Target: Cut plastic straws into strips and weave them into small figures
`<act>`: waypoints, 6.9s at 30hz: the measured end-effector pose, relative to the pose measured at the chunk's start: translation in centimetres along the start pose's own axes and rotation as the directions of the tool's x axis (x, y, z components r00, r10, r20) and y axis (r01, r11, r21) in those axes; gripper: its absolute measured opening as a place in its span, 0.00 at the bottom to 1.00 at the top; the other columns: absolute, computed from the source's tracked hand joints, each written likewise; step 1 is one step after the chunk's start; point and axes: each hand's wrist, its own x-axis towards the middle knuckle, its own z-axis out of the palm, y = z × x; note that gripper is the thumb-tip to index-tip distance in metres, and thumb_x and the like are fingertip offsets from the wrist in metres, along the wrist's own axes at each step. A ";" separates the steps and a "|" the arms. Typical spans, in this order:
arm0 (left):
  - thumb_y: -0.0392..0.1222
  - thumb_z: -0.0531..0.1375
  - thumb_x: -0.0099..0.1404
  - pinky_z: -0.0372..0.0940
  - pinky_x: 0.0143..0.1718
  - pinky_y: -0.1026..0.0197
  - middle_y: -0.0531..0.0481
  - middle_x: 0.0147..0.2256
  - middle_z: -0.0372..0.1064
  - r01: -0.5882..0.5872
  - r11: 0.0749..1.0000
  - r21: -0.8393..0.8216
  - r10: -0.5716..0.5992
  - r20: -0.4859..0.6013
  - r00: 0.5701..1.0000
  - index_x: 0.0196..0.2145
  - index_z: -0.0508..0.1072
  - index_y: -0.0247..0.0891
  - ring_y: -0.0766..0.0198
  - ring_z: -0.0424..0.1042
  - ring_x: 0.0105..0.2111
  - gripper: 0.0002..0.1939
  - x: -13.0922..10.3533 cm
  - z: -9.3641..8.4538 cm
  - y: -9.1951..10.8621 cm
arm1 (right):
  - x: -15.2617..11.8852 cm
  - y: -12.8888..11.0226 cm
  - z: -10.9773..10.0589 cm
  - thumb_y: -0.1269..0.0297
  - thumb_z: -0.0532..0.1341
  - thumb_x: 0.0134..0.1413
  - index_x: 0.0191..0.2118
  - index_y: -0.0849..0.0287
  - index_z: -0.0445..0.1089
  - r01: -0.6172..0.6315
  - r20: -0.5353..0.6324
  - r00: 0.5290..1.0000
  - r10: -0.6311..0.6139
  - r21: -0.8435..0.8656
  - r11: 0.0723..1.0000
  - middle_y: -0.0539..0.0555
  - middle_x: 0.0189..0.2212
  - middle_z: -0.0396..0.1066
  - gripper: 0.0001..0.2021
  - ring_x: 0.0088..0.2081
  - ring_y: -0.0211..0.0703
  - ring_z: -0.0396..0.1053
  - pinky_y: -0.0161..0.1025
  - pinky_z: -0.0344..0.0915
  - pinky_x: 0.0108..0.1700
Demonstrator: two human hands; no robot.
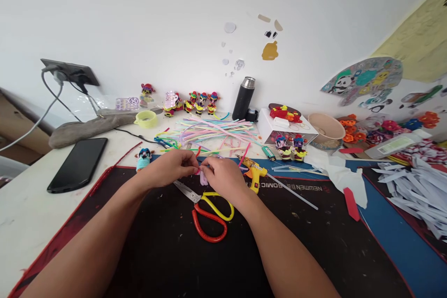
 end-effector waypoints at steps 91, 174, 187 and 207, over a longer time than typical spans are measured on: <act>0.46 0.79 0.48 0.57 0.22 0.68 0.56 0.25 0.69 0.044 0.632 -0.773 -0.152 -0.068 0.986 0.33 0.73 0.37 0.69 0.67 0.22 0.22 1.3 3.2 0.2 | 1.0 0.8 1.6 0.55 0.60 0.65 0.34 0.55 0.65 -0.129 0.014 0.982 0.188 0.776 0.618 0.42 0.18 0.63 0.12 0.16 0.33 0.59 0.32 0.54 0.21; 0.59 0.68 0.61 0.65 0.28 0.62 0.51 0.30 0.74 -0.171 0.926 -0.337 0.096 -0.227 0.969 0.36 0.76 0.38 0.65 0.69 0.25 0.20 0.5 1.3 0.8 | 0.4 0.7 0.9 0.53 0.57 0.69 0.33 0.56 0.65 -0.062 -0.013 0.995 0.099 0.696 0.715 0.42 0.16 0.61 0.15 0.16 0.35 0.59 0.33 0.56 0.23; 0.52 0.64 0.60 0.69 0.37 0.56 0.47 0.35 0.83 -0.010 0.998 0.061 0.030 -0.344 0.939 0.38 0.79 0.42 0.53 0.79 0.35 0.13 2.9 -0.2 0.5 | 0.7 0.8 -1.6 0.48 0.60 0.65 0.36 0.57 0.71 -0.005 -0.144 0.966 0.216 0.821 0.571 0.44 0.17 0.62 0.16 0.16 0.35 0.60 0.32 0.57 0.20; 0.49 0.59 0.61 0.64 0.37 0.57 0.43 0.37 0.82 0.137 0.849 0.511 0.016 -0.283 0.959 0.34 0.82 0.42 0.50 0.78 0.37 0.13 8.5 1.3 0.9 | 1.0 1.2 -2.9 0.44 0.63 0.59 0.36 0.58 0.73 0.017 -0.116 0.964 0.238 0.924 0.382 0.43 0.16 0.60 0.19 0.15 0.33 0.58 0.33 0.54 0.19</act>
